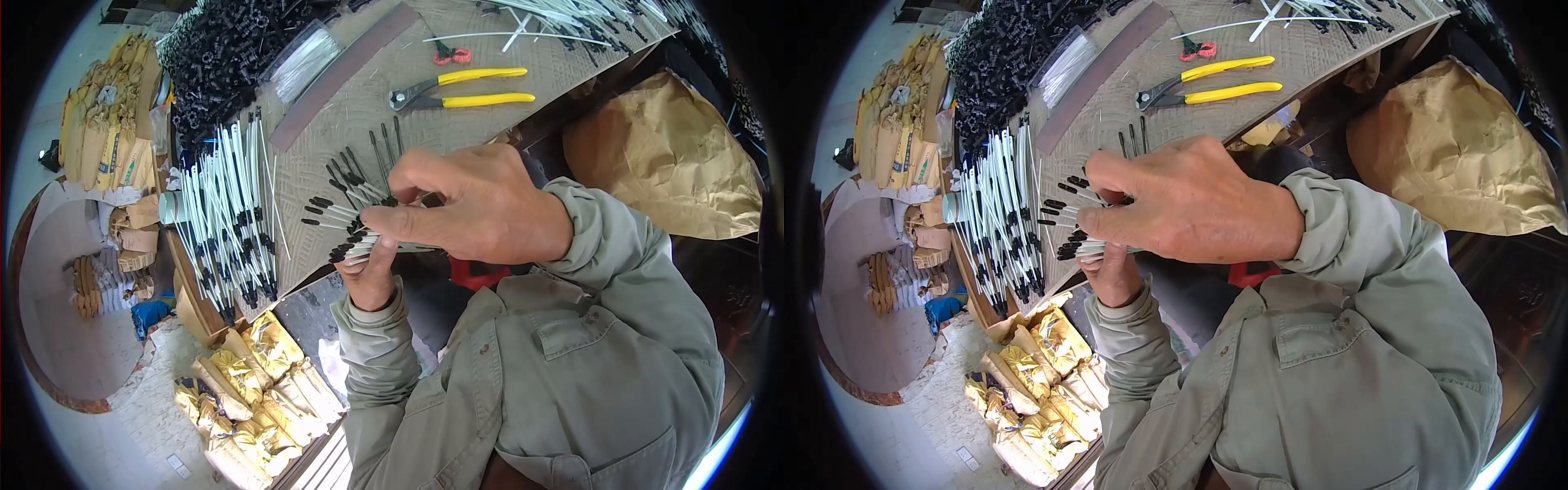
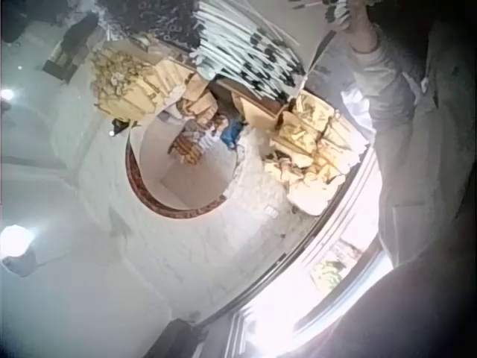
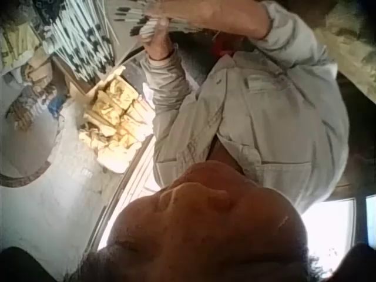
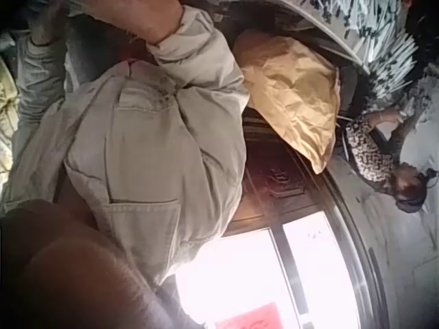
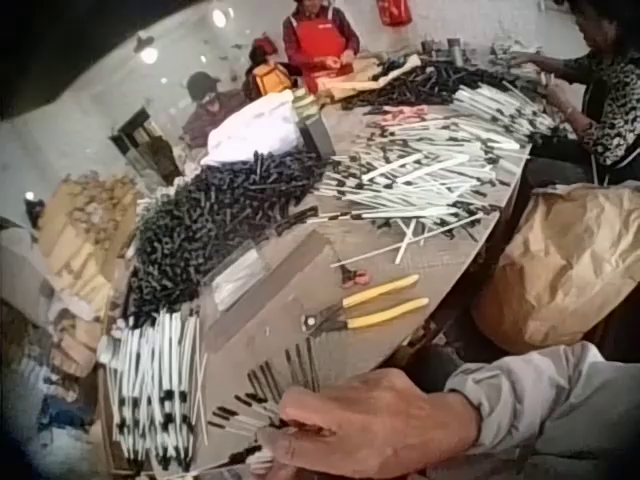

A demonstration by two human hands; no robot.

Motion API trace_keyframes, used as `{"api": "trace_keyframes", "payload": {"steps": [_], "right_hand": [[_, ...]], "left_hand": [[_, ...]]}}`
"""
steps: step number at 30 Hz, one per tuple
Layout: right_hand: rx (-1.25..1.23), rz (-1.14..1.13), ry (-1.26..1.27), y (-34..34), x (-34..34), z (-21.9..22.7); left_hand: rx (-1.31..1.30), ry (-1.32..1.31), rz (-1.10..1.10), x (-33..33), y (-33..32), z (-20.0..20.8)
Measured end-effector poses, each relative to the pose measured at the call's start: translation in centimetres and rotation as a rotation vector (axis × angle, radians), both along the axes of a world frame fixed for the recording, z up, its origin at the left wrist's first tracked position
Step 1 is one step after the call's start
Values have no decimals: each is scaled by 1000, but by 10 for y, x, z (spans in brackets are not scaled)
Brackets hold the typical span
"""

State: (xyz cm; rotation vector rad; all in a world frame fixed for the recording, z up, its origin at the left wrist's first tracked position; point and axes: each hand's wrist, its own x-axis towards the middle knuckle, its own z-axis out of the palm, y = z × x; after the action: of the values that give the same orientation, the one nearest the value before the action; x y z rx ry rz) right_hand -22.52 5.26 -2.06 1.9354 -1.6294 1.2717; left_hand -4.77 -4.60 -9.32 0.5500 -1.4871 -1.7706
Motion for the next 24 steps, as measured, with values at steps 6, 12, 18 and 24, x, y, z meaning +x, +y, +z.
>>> {"api": "trace_keyframes", "payload": {"steps": [6,12,18,24], "right_hand": [[23,-9,6,4,-2,2],[-28,24,28,-1,0,-1],[-23,66,33,-4,-3,-1],[-44,50,64,-4,2,3]], "left_hand": [[27,-2,-5,-2,0,0],[75,-21,15,5,-4,-9],[70,-29,-27,3,-5,-3],[90,23,-20,-3,2,7]]}}
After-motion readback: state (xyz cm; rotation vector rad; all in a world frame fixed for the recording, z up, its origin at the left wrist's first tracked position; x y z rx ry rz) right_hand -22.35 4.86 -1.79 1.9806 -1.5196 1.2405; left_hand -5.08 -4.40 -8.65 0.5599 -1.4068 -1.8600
